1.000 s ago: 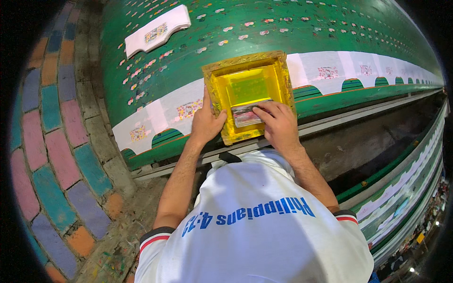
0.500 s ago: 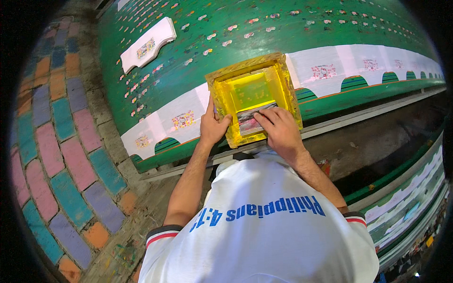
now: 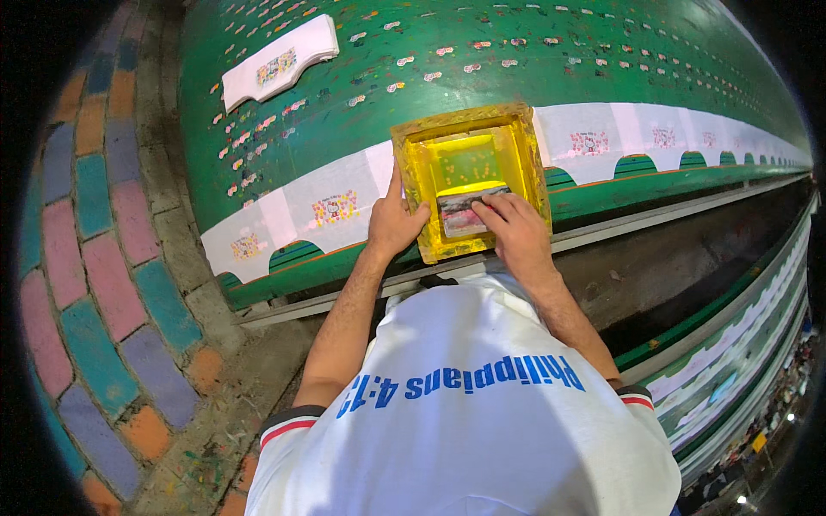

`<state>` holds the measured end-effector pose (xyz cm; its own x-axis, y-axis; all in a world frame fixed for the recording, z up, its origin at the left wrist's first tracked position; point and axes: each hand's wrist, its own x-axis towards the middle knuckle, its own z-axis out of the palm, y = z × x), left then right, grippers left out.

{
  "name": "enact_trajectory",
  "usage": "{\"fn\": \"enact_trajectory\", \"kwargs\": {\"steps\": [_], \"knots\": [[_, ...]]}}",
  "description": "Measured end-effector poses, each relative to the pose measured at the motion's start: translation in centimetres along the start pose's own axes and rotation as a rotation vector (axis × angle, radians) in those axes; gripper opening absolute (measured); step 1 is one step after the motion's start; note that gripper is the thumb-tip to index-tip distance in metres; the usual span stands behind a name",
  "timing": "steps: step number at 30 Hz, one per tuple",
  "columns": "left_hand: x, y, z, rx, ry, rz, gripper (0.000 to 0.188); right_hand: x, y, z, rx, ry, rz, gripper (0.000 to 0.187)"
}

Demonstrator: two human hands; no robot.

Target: The person assembles small metal components by hand on a patterned work surface, repeatedly joining and separating pieces. The person then moves to a green counter and places a yellow tray containing small items onto the surface, adjusting its position.

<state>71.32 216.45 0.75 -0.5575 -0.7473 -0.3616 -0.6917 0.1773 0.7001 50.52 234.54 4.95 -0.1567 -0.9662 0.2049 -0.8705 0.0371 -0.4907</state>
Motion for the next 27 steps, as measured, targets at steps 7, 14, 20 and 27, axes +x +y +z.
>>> {"fn": "enact_trajectory", "kwargs": {"steps": [7, 14, 20, 27], "knots": [[0.0, -0.4, 0.4, 0.038, -0.003, 0.043, 0.116, 5.6, 1.8, 0.7, 0.008, 0.037, 0.038, 0.050], [0.1, -1.0, 0.2, 0.108, -0.018, 0.042, 0.113, 10.2, 2.4, -0.8, 0.027, -0.022, 0.023, 0.045], [0.0, -0.2, -0.5, 0.185, -0.065, 0.033, 0.111, 9.1, 2.3, -0.6, -0.016, -0.123, 0.082, 0.048], [-0.4, 1.1, -0.8, 0.201, -0.080, 0.008, 0.108, 1.5, -1.5, -0.8, -0.007, -0.083, 0.146, 0.050]]}}
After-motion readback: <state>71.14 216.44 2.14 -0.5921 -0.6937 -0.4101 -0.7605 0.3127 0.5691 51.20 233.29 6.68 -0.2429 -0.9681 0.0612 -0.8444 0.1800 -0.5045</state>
